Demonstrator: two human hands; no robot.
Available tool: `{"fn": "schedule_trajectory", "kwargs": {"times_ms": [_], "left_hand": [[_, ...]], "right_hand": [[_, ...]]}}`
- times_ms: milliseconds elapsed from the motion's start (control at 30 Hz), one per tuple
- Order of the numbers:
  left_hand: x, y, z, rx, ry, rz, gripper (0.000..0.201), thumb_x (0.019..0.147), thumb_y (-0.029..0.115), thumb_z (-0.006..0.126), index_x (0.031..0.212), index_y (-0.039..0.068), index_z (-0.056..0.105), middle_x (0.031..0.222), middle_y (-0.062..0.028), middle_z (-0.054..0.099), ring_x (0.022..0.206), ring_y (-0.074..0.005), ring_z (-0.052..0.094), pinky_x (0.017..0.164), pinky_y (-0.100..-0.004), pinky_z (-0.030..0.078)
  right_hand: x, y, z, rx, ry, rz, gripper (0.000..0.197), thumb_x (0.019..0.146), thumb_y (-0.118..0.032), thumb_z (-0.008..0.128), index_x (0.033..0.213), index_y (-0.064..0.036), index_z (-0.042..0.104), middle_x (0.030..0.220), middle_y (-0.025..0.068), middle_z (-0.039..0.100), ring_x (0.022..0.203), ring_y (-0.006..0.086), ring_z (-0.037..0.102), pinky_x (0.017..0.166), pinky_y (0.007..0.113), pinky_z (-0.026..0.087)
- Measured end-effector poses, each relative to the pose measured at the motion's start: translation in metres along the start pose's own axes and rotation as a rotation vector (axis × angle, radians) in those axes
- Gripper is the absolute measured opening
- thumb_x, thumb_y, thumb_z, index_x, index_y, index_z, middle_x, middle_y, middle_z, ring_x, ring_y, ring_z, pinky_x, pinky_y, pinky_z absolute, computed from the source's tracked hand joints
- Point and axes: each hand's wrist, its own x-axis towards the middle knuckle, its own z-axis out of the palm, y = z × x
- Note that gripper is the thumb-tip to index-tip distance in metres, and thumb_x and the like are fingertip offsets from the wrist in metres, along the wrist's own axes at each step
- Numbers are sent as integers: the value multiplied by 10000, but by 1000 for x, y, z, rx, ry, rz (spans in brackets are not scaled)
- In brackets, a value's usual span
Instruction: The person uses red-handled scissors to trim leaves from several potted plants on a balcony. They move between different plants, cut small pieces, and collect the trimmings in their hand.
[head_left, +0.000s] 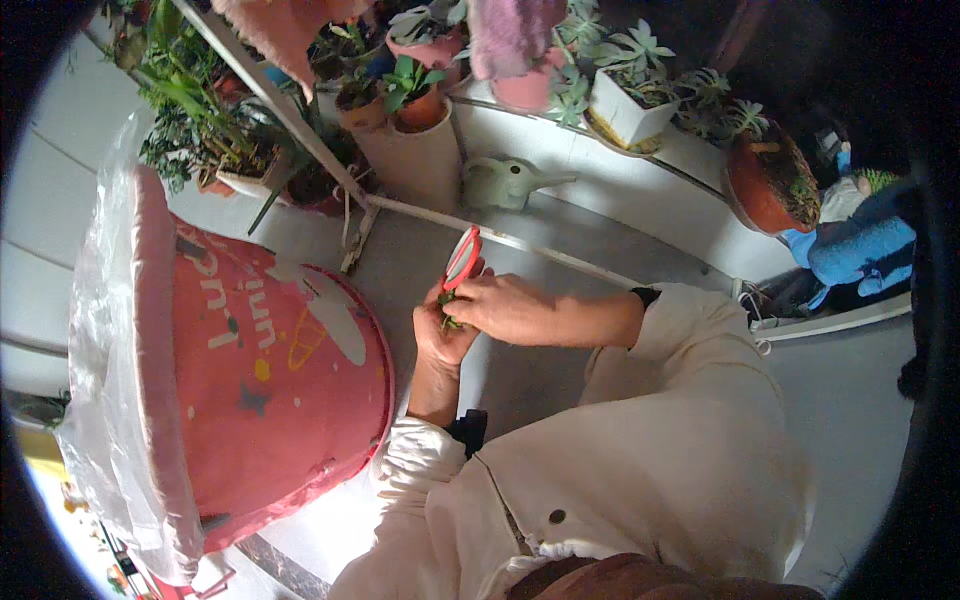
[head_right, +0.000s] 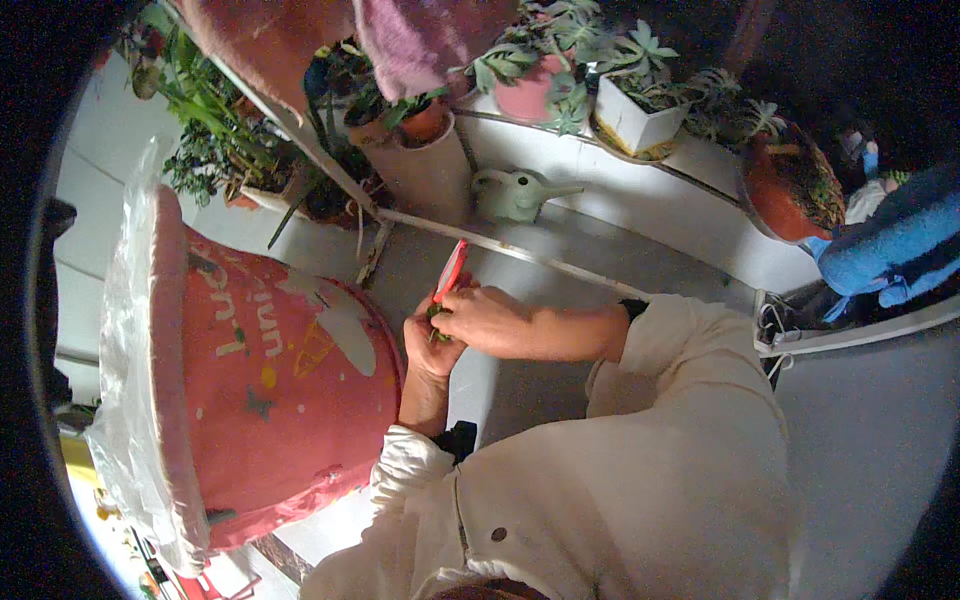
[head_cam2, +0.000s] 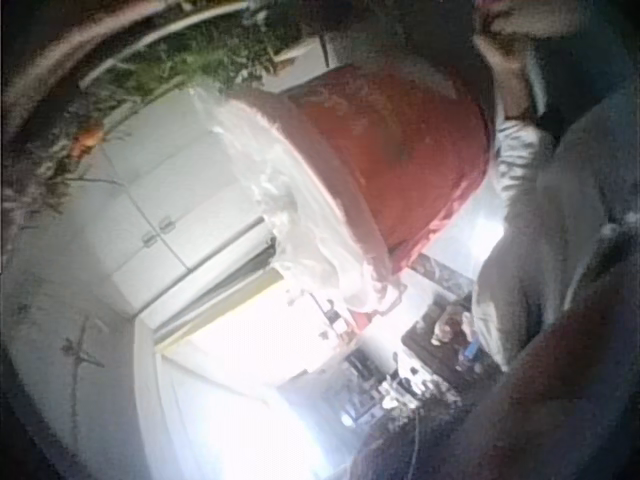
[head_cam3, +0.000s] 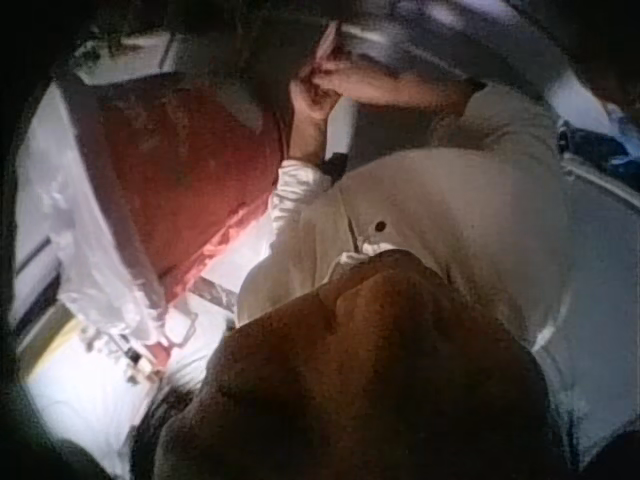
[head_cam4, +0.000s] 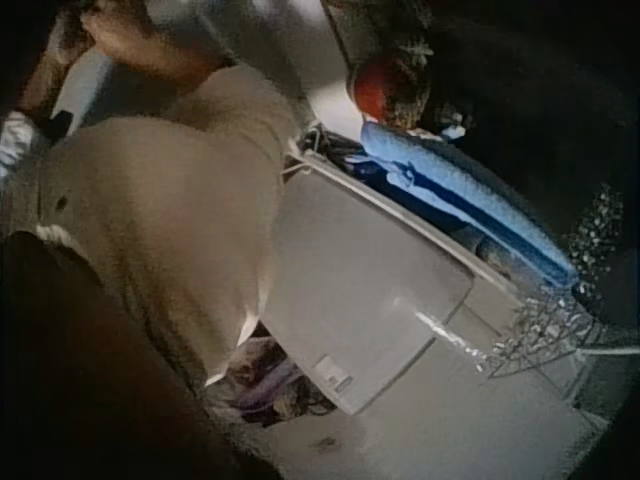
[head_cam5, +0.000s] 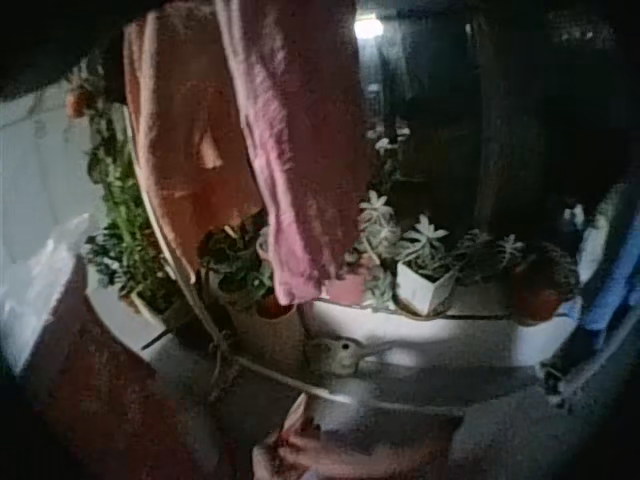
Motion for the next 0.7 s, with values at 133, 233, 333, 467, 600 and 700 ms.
{"fn": "schedule_trajectory", "kwargs": {"times_ms": [133,233,333,467,600,700], "left_hand": [[2,-4,-8,-54,101,-36,439,918,220,338,1246,-39,471,1205,-168,547,1103,-271,534,952,-406,426],[2,-8,-14,-112,109,-65,374,893,166,345,1189,14,514,1116,-148,578,1025,-264,574,882,-423,479],[-1,-12,-18,5,23,-27,395,905,196,396,1200,-41,512,1154,-139,584,1026,-231,578,875,-369,478],[4,-17,-14,-206,131,-28,402,867,154,439,1194,-69,506,1163,-195,583,1064,-292,578,965,-444,439],[6,-18,-6,-234,185,-53,410,873,169,451,1199,-75,502,1165,-212,579,1095,-323,560,997,-457,415],[6,-19,-2,-250,171,-61,412,878,179,456,1201,-74,500,1163,-212,580,1098,-327,557,993,-462,417]], "right_hand": [[-2,1,-6,-57,77,-22,230,706,-104,617,935,-81,616,905,87,591,802,257,649,623,346,538],[-3,4,-12,-33,142,-59,216,703,-103,621,917,-83,617,902,48,580,763,227,639,611,337,541],[-8,9,-25,99,208,-70,246,703,-116,638,948,-90,638,908,32,577,756,199,627,604,319,535],[-23,58,-58,255,510,30,168,832,-168,632,969,-75,661,885,79,604,787,215,614,661,317,514],[-56,167,-103,266,723,464,172,887,-130,565,1005,-39,652,900,106,639,824,201,613,732,298,484],[-96,245,-136,-141,762,777,200,859,-190,570,988,-72,665,890,139,667,768,260,648,682,342,490]]}}
